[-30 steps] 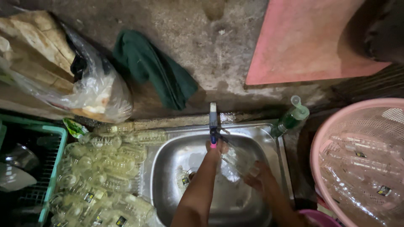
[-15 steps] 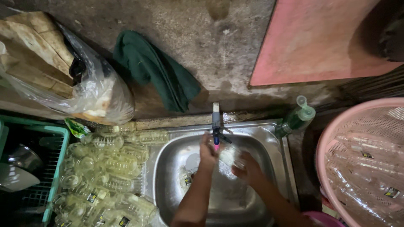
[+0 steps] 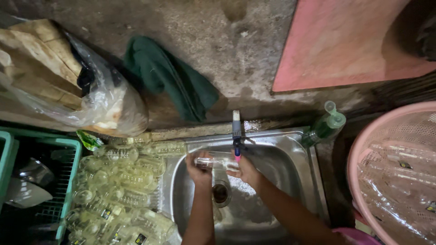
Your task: The person washes empty plastic bottles one by one under running tap water in a kitchen sink. They rinse each bottle, shake out excess water, and place it into a pink colander. The process is repeated for multiple bottles throughout the clip.
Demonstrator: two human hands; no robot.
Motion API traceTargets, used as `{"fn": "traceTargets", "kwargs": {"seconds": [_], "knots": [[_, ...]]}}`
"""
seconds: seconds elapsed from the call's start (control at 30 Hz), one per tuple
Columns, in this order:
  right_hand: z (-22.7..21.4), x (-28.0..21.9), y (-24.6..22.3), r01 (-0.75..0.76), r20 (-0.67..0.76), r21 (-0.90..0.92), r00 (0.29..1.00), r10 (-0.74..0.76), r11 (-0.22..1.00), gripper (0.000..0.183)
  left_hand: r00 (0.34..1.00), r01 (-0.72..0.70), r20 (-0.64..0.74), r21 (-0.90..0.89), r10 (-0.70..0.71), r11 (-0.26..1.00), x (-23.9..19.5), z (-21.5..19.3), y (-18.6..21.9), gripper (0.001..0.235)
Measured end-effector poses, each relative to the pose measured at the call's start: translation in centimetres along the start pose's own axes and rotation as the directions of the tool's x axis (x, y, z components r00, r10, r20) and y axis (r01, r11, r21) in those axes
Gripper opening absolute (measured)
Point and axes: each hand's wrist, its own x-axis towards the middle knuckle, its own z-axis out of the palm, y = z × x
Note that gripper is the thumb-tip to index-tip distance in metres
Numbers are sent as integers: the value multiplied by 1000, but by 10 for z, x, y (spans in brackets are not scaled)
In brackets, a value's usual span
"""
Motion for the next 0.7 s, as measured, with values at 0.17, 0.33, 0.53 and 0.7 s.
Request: {"fn": "traceTargets", "kwargs": {"seconds": [0.17, 0.33, 0.53, 0.7], "knots": [[5, -35, -7, 163, 164, -100, 976, -145, 982, 51, 993, 66, -92, -49, -70, 997, 11, -24, -7, 46], [-11, -99, -20, 405, 88, -264, 914, -396, 876, 50, 972, 212, -151, 224, -181, 951, 18, -42, -51, 43], [-34, -189, -19, 731, 277, -665, 431, -859, 152, 57, 841, 480, 140, 251, -522, 841, -3, -24, -111, 33], [-71, -202, 19, 622, -61, -604, 587, -807, 498, 61, 802, 536, 54, 378, -595, 755, -24, 11, -122, 29]]}}
